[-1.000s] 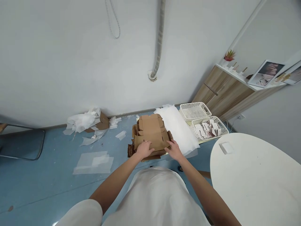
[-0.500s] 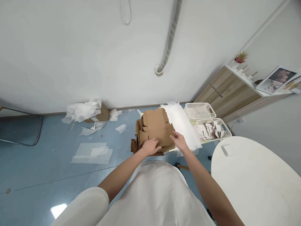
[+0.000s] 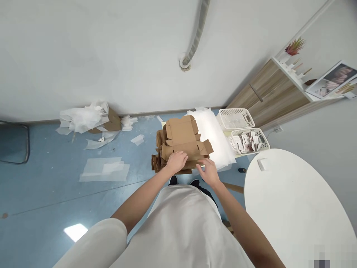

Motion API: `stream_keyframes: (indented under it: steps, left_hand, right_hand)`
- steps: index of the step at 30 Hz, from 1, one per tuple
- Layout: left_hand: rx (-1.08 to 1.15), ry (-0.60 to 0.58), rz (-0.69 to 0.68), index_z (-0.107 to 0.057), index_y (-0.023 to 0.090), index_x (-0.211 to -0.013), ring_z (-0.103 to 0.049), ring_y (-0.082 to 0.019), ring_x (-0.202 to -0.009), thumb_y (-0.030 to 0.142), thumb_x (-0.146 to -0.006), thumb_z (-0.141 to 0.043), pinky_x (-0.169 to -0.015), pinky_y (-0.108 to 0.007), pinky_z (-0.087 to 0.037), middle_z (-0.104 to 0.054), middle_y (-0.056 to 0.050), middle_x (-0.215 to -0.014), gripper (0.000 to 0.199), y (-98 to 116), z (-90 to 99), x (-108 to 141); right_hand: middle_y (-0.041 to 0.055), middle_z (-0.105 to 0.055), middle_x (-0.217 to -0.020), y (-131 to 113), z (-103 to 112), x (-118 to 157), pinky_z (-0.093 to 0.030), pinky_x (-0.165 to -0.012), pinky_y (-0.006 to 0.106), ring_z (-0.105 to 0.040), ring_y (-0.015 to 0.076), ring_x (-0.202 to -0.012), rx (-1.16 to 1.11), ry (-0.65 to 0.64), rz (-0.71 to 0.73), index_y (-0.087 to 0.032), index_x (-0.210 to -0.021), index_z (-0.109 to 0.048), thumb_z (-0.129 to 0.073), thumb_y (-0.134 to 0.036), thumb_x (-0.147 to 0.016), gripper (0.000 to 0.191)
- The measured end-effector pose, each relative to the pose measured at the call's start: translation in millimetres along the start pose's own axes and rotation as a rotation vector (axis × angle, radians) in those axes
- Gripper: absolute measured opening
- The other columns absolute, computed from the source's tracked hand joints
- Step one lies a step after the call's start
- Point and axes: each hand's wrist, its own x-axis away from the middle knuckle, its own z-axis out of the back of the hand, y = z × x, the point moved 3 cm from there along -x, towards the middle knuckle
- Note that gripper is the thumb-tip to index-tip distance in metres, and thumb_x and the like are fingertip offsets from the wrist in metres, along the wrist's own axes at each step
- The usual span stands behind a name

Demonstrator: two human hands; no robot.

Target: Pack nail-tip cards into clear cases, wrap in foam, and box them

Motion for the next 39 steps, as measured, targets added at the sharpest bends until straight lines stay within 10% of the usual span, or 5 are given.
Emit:
stream_keyframes:
  steps: [5,11,24,32,39]
  left_hand:
    - [-0.012,0.047,0.007,-0.056,0.019,-0.075,-0.055,-0.020,-0.080,0.022,-0.081,-0.039,-0.076,-0.034,-0.035,-0.059,-0.006,-0.076,0.018,6,7.7,1]
    - [-0.052,0.054,-0.110,-0.055,0.019,-0.072,-0.053,-0.017,-0.071,0.016,-0.072,-0.043,-0.078,-0.033,-0.034,-0.057,-0.004,-0.069,0.013,23,2.2,6]
    - [-0.172,0.117,-0.429,-0.058,0.019,-0.065,-0.051,-0.015,-0.064,0.014,-0.070,-0.046,-0.093,-0.041,-0.026,-0.057,-0.001,-0.063,0.014,105,-31.3,-6]
    - [-0.110,0.134,-0.429,-0.058,0.020,-0.102,-0.051,-0.024,-0.099,0.039,-0.077,-0.050,-0.100,-0.048,-0.016,-0.060,-0.009,-0.102,0.032,190,-46.5,-10]
    - [0.103,0.329,-0.141,-0.021,0.014,-0.135,-0.022,-0.032,-0.128,0.043,-0.074,-0.054,-0.100,-0.054,-0.016,-0.019,-0.019,-0.140,0.075,231,-62.3,-25]
  right_hand:
    - [0.0072,-0.060,-0.112,25,-17,-1,-0.035,-0.095,0.041,-0.052,0.0261,-0.107,-0.202,-0.158,-0.172,-0.024,-0.108,-0.057,-0.063,-0.044,-0.067,0.046]
    - [0.0079,-0.054,-0.121,40,17,-1,-0.046,-0.083,0.036,-0.056,0.0222,-0.104,-0.712,0.060,-0.385,-0.024,-0.126,-0.039,-0.038,-0.059,-0.079,0.059]
    - [0.0028,-0.067,-0.081,78,90,35,-0.049,-0.055,0.028,-0.062,0.0153,-0.053,-0.319,0.155,-0.498,-0.024,-0.123,-0.047,-0.036,-0.028,-0.081,0.044]
    - [0.0014,-0.064,-0.066,128,155,100,-0.043,-0.060,0.026,-0.059,0.0160,-0.057,-0.167,0.430,-0.434,-0.020,-0.125,-0.046,-0.034,-0.025,-0.079,0.048]
    - [0.0018,-0.062,-0.069,184,195,197,-0.038,-0.052,0.024,-0.051,0.0136,-0.054,-0.229,0.710,-0.521,-0.021,-0.126,-0.046,-0.029,-0.030,-0.081,0.048]
